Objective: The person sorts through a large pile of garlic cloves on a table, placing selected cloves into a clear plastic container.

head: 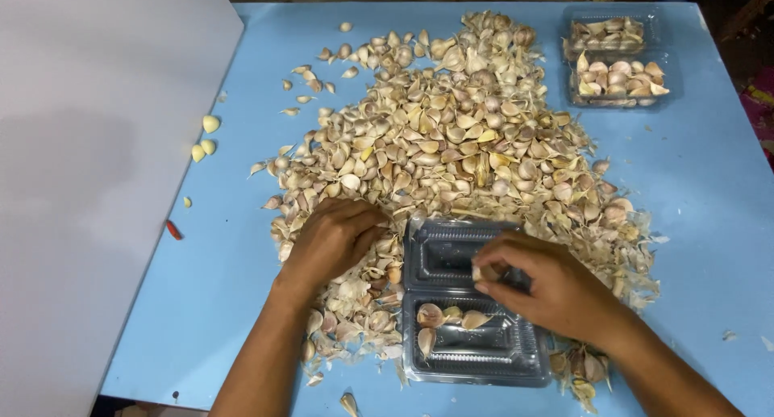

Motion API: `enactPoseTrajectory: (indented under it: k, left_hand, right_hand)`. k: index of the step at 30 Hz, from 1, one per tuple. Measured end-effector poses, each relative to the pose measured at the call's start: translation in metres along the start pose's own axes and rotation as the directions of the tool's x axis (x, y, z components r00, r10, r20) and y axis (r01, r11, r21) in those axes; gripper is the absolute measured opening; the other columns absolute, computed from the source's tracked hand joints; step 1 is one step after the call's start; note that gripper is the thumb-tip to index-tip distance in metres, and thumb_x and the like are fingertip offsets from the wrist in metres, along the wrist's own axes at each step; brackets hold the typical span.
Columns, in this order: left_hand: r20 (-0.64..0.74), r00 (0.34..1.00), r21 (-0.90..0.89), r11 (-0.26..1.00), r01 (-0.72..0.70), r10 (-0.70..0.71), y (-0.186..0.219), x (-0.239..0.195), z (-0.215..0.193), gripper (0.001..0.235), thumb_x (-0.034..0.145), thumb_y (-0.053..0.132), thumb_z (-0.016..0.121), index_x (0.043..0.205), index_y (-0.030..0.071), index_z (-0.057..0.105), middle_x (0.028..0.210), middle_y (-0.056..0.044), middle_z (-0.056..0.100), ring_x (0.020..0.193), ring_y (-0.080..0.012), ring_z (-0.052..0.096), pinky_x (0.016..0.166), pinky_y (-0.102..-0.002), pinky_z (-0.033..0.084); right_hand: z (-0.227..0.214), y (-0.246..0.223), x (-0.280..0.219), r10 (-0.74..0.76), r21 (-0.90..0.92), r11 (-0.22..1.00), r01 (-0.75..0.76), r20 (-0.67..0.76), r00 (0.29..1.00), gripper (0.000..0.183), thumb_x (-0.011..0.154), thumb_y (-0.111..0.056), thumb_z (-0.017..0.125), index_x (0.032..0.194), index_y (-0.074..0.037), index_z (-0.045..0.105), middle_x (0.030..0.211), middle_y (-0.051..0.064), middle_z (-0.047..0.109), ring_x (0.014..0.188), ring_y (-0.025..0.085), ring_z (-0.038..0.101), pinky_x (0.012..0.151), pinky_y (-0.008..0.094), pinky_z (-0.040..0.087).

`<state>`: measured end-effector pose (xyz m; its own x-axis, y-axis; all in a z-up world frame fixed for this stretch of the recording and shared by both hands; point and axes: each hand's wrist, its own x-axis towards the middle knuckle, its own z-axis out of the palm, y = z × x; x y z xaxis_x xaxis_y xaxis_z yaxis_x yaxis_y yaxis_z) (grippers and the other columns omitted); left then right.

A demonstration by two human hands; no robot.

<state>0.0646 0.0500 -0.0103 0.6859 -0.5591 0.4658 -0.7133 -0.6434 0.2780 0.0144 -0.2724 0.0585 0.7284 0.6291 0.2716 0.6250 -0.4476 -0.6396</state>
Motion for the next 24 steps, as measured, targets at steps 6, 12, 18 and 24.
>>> enactPoseTrajectory:
  k: [6,12,18,24]
  left_hand:
    - [-0.151,0.988,-0.012,0.999,0.032,-0.034,0.006,0.001,-0.018,0.015,0.097,0.012,0.071,0.109,0.003,0.072,0.105,-0.01,0.073,0.093,-0.0296,0.07,0.085,-0.044,0.053]
    - [-0.239,0.971,-0.165,0.985,-0.054,0.013,0.013,0.004,-0.016,0.013,0.096,0.012,0.072,0.108,0.007,0.072,0.1,-0.007,0.073,0.092,-0.0217,0.07,0.084,-0.04,0.054]
    - [-0.247,0.95,-0.27,0.928,-0.258,0.193,0.049,0.006,-0.004,0.007,0.097,0.01,0.065,0.103,0.009,0.068,0.098,-0.009,0.075,0.091,-0.0219,0.072,0.093,-0.043,0.054]
    - [-0.137,0.936,-0.389,0.852,-0.351,0.323,0.089,0.013,-0.012,0.015,0.101,0.015,0.059,0.097,0.005,0.069,0.093,-0.008,0.071,0.08,-0.0255,0.064,0.08,-0.041,0.046]
  right_hand:
    - [0.011,0.006,-0.04,0.06,-0.013,0.998,-0.06,0.002,0.998,0.02,0.086,-0.021,0.078,0.105,-0.014,0.076,0.103,0.001,0.078,0.092,0.015,0.078,0.081,0.028,0.063]
    - [0.027,0.018,-0.063,0.187,-0.042,0.982,-0.186,0.012,0.982,0.023,0.085,-0.029,0.077,0.107,-0.022,0.082,0.107,-0.005,0.078,0.089,0.011,0.08,0.067,0.027,0.066]
    - [0.025,0.013,-0.058,0.032,-0.07,0.997,-0.037,-0.071,0.997,0.021,0.085,-0.025,0.078,0.104,-0.017,0.079,0.102,0.0,0.077,0.09,0.016,0.078,0.077,0.03,0.063]
    - [0.026,0.014,-0.059,-0.017,-0.123,0.992,0.013,-0.033,0.999,0.018,0.088,-0.028,0.079,0.1,-0.016,0.074,0.094,0.001,0.072,0.081,0.019,0.071,0.071,0.033,0.056]
